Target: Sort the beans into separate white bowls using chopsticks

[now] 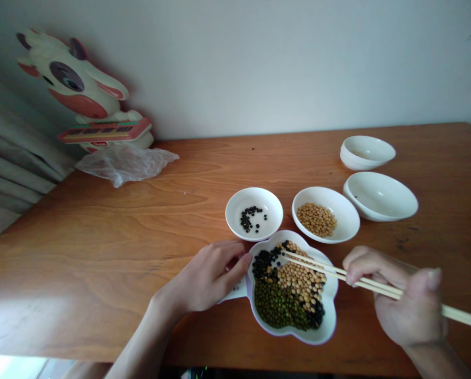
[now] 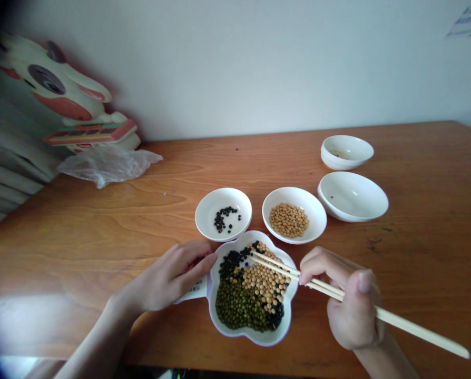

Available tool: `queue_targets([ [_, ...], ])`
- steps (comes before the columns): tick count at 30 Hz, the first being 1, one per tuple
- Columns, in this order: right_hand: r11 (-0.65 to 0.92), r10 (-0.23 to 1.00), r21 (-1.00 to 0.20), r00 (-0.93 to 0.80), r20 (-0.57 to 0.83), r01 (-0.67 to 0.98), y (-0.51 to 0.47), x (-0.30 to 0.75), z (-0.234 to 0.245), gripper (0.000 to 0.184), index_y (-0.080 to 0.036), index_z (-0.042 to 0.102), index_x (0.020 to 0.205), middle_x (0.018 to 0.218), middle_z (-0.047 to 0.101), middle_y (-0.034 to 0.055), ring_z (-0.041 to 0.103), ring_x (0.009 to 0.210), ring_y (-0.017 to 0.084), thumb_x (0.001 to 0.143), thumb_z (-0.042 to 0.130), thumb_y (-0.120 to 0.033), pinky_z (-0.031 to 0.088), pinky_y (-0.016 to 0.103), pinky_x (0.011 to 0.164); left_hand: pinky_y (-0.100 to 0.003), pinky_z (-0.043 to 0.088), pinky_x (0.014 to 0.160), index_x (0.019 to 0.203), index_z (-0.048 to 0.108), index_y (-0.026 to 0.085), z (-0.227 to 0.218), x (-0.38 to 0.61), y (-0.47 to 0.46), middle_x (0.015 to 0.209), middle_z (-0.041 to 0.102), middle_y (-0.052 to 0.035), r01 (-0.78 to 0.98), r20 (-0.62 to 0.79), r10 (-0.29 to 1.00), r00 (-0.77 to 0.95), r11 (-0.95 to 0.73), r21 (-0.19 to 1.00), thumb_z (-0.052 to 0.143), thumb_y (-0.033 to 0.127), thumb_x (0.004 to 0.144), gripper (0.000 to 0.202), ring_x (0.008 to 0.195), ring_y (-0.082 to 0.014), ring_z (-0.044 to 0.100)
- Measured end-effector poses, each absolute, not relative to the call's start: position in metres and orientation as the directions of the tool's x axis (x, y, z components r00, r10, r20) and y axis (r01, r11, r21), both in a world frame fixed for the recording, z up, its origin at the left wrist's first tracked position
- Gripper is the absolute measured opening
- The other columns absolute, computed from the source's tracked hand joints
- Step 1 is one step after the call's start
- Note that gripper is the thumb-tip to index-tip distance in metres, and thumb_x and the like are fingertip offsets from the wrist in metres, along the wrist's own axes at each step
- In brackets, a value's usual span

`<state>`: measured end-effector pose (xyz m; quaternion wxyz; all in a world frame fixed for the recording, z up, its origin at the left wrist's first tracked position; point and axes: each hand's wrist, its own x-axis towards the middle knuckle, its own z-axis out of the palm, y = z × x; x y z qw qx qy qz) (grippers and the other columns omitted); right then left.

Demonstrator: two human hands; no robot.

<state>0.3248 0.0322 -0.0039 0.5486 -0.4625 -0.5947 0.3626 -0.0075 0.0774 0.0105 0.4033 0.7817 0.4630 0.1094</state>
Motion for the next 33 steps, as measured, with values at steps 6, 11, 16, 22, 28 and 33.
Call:
queue_targets([
  [6, 0.394, 0.91, -0.913, 0.092, 0.404, 0.11, 0.045, 0.314, 0.02, 0.085, -0.029, 0.083, 0.065, 0.061, 0.07, 0.0059, 0.063, 0.06, 0.024, 0.109, 0.037, -0.085, 0.051, 0.038, 0.057, -0.033, 0.038, 0.07, 0.089, 0.056, 0.022, 0.01, -0.007, 0.078, 0.083, 0.062, 0.0001, 0.642, -0.207, 0.81, 0.548, -0.249, 0.725, 0.043, 0.053, 0.124, 0.048, 0.074, -0.0178, 0.058],
  [11, 0.437, 0.891, -0.898, 0.11, 0.44, 0.052, 0.061, 0.288, 0.033, 0.084, -0.028, 0.082, 0.066, 0.064, 0.071, 0.006, 0.065, 0.065, 0.023, 0.11, 0.037, -0.084, 0.05, 0.038, 0.061, -0.033, 0.04, 0.072, 0.09, 0.058, 0.022, 0.009, -0.009, 0.077, 0.085, 0.064, -0.0006, 0.643, -0.201, 0.812, 0.548, -0.255, 0.722, 0.042, 0.053, 0.124, 0.048, 0.077, -0.0183, 0.059],
  [16, 0.409, 0.907, -0.91, 0.082, 0.413, 0.062, 0.07, 0.272, 0.027, 0.086, -0.025, 0.077, 0.065, 0.064, 0.068, 0.0065, 0.062, 0.061, 0.023, 0.108, 0.036, -0.087, 0.045, 0.038, 0.054, -0.033, 0.041, 0.073, 0.092, 0.06, 0.022, 0.009, -0.008, 0.078, 0.088, 0.066, -0.0012, 0.627, -0.194, 0.805, 0.561, -0.26, 0.735, 0.043, 0.052, 0.124, 0.047, 0.08, -0.0187, 0.061],
  [22, 0.403, 0.908, -0.908, 0.079, 0.412, 0.112, 0.054, 0.301, 0.023, 0.084, -0.027, 0.079, 0.065, 0.063, 0.069, 0.006, 0.062, 0.062, 0.024, 0.109, 0.036, -0.085, 0.049, 0.037, 0.056, -0.033, 0.039, 0.071, 0.088, 0.055, 0.022, 0.01, -0.008, 0.077, 0.083, 0.062, 0.0, 0.639, -0.195, 0.813, 0.549, -0.258, 0.725, 0.042, 0.053, 0.124, 0.049, 0.075, -0.0178, 0.058],
  [28, 0.338, 0.933, -0.894, 0.02, 0.359, 0.295, 0.033, 0.335, 0.008, 0.094, -0.027, 0.076, 0.064, 0.061, 0.069, 0.0065, 0.062, 0.057, 0.024, 0.105, 0.022, -0.092, 0.049, 0.037, 0.052, -0.032, 0.039, 0.069, 0.088, 0.055, 0.022, 0.012, -0.006, 0.078, 0.081, 0.063, -0.0001, 0.633, -0.19, 0.81, 0.555, -0.263, 0.728, 0.042, 0.051, 0.123, 0.048, 0.073, -0.018, 0.058],
  [33, 0.306, 0.948, -0.898, -0.01, 0.319, 0.317, 0.025, 0.338, -0.004, 0.097, -0.026, 0.074, 0.065, 0.063, 0.069, 0.0087, 0.063, 0.057, 0.026, 0.105, 0.015, -0.092, 0.049, 0.04, 0.052, -0.033, 0.041, 0.071, 0.089, 0.058, 0.022, 0.012, -0.006, 0.078, 0.084, 0.065, -0.001, 0.635, -0.184, 0.808, 0.559, -0.274, 0.722, 0.041, 0.051, 0.124, 0.048, 0.075, -0.0185, 0.06],
])
